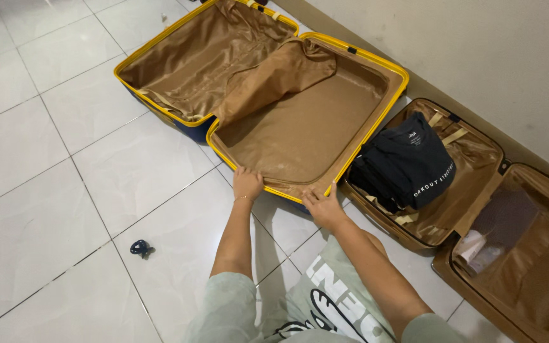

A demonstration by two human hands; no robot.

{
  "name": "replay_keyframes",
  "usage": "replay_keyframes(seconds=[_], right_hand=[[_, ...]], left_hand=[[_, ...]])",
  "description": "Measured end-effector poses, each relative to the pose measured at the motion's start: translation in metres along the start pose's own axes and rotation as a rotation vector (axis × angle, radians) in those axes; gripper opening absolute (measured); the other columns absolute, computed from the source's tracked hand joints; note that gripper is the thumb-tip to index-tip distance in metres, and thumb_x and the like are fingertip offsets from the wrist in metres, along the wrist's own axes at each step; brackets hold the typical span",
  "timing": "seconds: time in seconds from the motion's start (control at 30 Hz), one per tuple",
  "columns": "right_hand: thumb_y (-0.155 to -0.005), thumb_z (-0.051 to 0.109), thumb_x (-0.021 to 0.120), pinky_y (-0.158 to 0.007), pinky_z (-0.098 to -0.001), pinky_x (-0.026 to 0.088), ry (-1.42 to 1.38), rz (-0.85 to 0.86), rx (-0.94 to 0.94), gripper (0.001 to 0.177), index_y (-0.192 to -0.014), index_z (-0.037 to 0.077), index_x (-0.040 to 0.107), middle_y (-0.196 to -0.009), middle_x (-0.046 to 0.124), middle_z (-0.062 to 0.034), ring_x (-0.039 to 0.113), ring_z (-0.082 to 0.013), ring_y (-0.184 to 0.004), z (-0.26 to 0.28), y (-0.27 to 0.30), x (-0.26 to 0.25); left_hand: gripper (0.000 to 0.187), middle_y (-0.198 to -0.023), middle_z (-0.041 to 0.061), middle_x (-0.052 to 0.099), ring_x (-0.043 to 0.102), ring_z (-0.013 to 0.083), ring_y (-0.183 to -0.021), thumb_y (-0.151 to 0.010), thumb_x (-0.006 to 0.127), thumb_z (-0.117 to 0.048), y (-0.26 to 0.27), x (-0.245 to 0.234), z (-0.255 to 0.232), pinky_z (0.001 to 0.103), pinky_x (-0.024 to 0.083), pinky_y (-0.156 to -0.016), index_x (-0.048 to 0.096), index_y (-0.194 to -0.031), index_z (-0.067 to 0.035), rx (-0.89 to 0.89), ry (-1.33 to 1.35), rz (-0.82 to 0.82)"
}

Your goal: The person folds several black garments and places them into an open suitcase on the floor. They adjust the suitcase position and continue folding and stacking clothes inside.

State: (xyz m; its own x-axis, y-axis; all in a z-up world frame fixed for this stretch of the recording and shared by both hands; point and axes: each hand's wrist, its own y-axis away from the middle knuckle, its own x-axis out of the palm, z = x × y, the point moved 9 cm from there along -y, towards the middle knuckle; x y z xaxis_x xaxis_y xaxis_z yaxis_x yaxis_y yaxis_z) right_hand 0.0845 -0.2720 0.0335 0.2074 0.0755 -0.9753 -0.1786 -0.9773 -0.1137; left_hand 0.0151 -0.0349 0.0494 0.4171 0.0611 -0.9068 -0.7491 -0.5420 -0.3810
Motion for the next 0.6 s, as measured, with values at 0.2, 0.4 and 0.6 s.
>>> replay_keyframes(seconds=[0.2, 0.4, 0.6], right_hand=[[-0.082, 0.014, 0.061, -0.105, -0.0862, 0.017, 0.001, 0.014, -0.07, 0.058, -0.139, 0.007, 0.055, -0.145, 0.057, -0.0074, 0.052, -0.0271, -0.135, 0.012, 0.003, -0.015], [-0.081, 0.014, 0.063, -0.105, -0.0866, 0.019, -0.025, 0.002, -0.063, 0.06, -0.14, 0.007, 0.054, -0.143, 0.058, -0.007, 0.053, -0.0256, -0.134, 0.016, 0.007, -0.028], [-0.077, 0.017, 0.068, -0.106, -0.0837, 0.02, 0.003, 0.014, -0.009, 0.07, -0.145, 0.007, 0.051, -0.145, 0.056, -0.0068, 0.05, -0.0258, -0.137, 0.006, 0.014, -0.037]], left_hand=[[0.039, -0.102, 0.008, 0.074, 0.058, 0.029, -0.111, -0.097, 0.048, -0.028, 0.012, -0.013, 0.003, 0.043, 0.04, -0.107, 0.078, -0.089, -0.005, -0.009, 0.002, -0.029], [0.039, -0.101, 0.009, 0.074, 0.058, 0.0295, -0.11, -0.097, 0.049, -0.029, 0.024, -0.021, 0.004, 0.044, 0.04, -0.103, 0.077, -0.087, -0.004, -0.036, 0.043, -0.048], [0.038, -0.093, 0.009, 0.074, 0.059, 0.0289, -0.103, -0.097, 0.05, -0.027, 0.032, -0.023, -0.008, 0.043, 0.042, -0.1, 0.076, -0.082, -0.005, -0.005, -0.01, -0.061]])
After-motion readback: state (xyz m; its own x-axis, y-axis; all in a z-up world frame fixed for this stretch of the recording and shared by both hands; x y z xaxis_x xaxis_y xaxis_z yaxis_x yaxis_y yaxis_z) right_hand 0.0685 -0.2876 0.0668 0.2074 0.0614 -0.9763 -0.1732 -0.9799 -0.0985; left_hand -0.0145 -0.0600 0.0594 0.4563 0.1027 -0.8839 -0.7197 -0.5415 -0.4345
